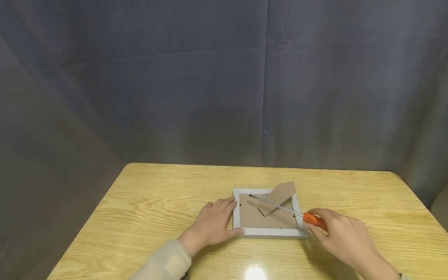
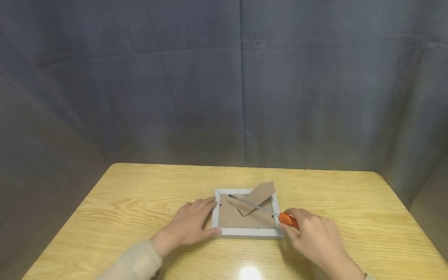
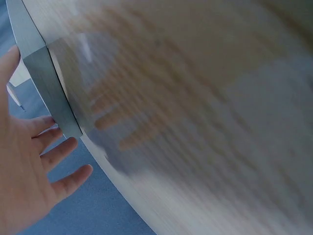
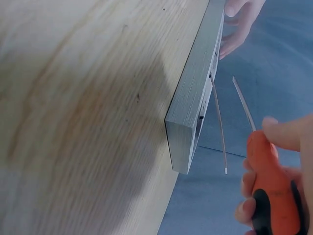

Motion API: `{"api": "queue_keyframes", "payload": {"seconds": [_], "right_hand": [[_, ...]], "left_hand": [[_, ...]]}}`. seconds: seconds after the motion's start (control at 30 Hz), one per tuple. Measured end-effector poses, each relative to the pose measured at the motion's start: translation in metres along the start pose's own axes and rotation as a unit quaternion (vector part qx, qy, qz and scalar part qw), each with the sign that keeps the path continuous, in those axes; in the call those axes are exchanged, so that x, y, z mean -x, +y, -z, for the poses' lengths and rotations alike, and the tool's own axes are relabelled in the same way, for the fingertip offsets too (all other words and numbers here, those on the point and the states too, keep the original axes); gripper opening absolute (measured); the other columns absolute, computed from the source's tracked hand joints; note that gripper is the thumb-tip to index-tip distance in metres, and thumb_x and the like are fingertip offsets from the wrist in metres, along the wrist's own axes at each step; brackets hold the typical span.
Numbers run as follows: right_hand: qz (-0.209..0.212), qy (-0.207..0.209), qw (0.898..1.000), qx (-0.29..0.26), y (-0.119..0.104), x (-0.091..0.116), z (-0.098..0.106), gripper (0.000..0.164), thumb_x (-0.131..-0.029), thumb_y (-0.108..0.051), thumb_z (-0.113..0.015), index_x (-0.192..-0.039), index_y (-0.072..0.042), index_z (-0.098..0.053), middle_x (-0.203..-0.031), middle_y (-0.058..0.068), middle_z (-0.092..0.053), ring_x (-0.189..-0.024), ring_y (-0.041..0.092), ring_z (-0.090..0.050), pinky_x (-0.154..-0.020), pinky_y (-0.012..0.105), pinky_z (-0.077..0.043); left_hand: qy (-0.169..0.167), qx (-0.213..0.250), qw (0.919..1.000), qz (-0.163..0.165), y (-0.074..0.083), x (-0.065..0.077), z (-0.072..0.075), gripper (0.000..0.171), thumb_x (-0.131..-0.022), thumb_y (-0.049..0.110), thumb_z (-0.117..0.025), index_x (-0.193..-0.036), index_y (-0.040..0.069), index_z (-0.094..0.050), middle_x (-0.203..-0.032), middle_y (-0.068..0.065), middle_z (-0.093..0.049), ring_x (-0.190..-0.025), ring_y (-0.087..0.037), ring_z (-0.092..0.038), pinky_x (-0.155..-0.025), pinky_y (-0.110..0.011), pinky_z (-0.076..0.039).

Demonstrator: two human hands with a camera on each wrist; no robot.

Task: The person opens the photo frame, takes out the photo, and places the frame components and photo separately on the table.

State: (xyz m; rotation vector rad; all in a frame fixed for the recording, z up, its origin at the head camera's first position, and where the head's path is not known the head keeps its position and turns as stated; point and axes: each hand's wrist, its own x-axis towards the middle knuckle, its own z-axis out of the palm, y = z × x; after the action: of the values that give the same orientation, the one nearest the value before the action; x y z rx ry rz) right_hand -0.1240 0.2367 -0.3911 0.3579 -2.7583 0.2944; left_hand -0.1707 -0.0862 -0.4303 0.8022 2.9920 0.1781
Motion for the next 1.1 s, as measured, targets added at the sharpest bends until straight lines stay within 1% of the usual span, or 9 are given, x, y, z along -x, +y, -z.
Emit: {"api": "queue_keyframes", "payload": {"seconds": [0.1, 0.27, 0.33, 0.43, 0.6, 0.73, 0.9, 1.1], "right_hand": [[0.010, -0.004, 1.000, 0.002, 0.001, -0.004, -0.002, 0.032, -0.071, -0.044, -0.074, -0.097, -0.025, -0.070, -0.072, -0.007, -0.069, -0.047, 0.007, -0.040, -0.040, 0.025, -0.030], [0.047, 0.021, 0.999, 0.014, 0.004, -0.007, -0.005, 0.023, -0.070, -0.042, -0.075, -0.088, -0.028, -0.070, -0.063, -0.013, -0.061, -0.045, 0.005, -0.036, -0.039, 0.023, -0.027], [0.057, 0.025, 0.998, 0.018, 0.005, -0.008, -0.006, 0.021, -0.070, -0.042, -0.075, -0.085, -0.028, -0.069, -0.061, -0.014, -0.058, -0.045, 0.004, -0.036, -0.039, 0.023, -0.027], [0.067, 0.017, 0.997, 0.024, 0.005, -0.011, -0.007, 0.019, -0.070, -0.040, -0.075, -0.084, -0.028, -0.069, -0.061, -0.014, -0.057, -0.046, 0.004, -0.037, -0.039, 0.023, -0.028], [0.072, -0.005, 0.997, 0.027, 0.005, -0.014, -0.011, 0.021, -0.072, -0.043, -0.073, -0.082, -0.025, -0.068, -0.062, -0.013, -0.058, -0.047, 0.004, -0.038, -0.040, 0.023, -0.029], [0.077, -0.016, 0.997, 0.024, 0.006, -0.018, -0.013, 0.022, -0.072, -0.042, -0.073, -0.081, -0.023, -0.068, -0.062, -0.013, -0.059, -0.048, 0.004, -0.038, -0.041, 0.023, -0.031], [0.090, -0.017, 0.995, 0.024, 0.007, -0.025, -0.016, 0.021, -0.070, -0.043, -0.074, -0.078, -0.025, -0.067, -0.060, -0.014, -0.056, -0.046, 0.004, -0.037, -0.040, 0.023, -0.030], [0.111, -0.005, 0.993, 0.028, 0.008, -0.033, -0.016, 0.023, -0.070, -0.046, -0.074, -0.075, -0.026, -0.066, -0.058, -0.015, -0.052, -0.045, 0.003, -0.034, -0.038, 0.022, -0.027]], "left_hand": [[0.000, -0.003, 1.0000, -0.002, -0.001, 0.000, 0.000, 0.091, -0.081, 0.076, -0.035, -0.147, 0.013, -0.032, -0.156, -0.005, -0.032, -0.136, -0.025, -0.035, -0.107, -0.055, -0.038], [0.000, -0.005, 0.9999, -0.009, -0.001, -0.002, 0.003, 0.096, -0.078, 0.081, -0.032, -0.147, 0.014, -0.032, -0.156, -0.004, -0.032, -0.136, -0.025, -0.035, -0.107, -0.054, -0.038], [-0.001, -0.004, 0.9999, -0.011, -0.002, -0.002, 0.004, 0.098, -0.077, 0.082, -0.033, -0.147, 0.013, -0.032, -0.156, -0.004, -0.032, -0.137, -0.025, -0.034, -0.107, -0.054, -0.038], [-0.003, -0.004, 0.9999, -0.012, -0.002, -0.001, 0.004, 0.098, -0.076, 0.081, -0.035, -0.146, 0.014, -0.033, -0.155, -0.004, -0.033, -0.137, -0.024, -0.034, -0.108, -0.054, -0.038], [-0.006, -0.002, 0.9999, -0.013, -0.002, -0.001, 0.004, 0.096, -0.076, 0.080, -0.038, -0.146, 0.014, -0.033, -0.155, -0.004, -0.033, -0.137, -0.024, -0.033, -0.109, -0.054, -0.036], [-0.011, 0.005, 0.9999, -0.010, -0.003, 0.001, 0.003, 0.097, -0.076, 0.081, -0.037, -0.146, 0.015, -0.033, -0.156, -0.004, -0.032, -0.138, -0.024, -0.032, -0.109, -0.055, -0.035], [-0.003, 0.001, 0.9999, -0.013, -0.004, 0.000, 0.003, 0.096, -0.076, 0.081, -0.036, -0.146, 0.014, -0.035, -0.155, -0.004, -0.034, -0.137, -0.023, -0.034, -0.109, -0.055, -0.036], [0.001, 0.000, 0.9998, -0.018, -0.004, -0.002, 0.002, 0.096, -0.075, 0.081, -0.036, -0.145, 0.015, -0.035, -0.154, -0.004, -0.034, -0.137, -0.023, -0.034, -0.108, -0.055, -0.037]]}}
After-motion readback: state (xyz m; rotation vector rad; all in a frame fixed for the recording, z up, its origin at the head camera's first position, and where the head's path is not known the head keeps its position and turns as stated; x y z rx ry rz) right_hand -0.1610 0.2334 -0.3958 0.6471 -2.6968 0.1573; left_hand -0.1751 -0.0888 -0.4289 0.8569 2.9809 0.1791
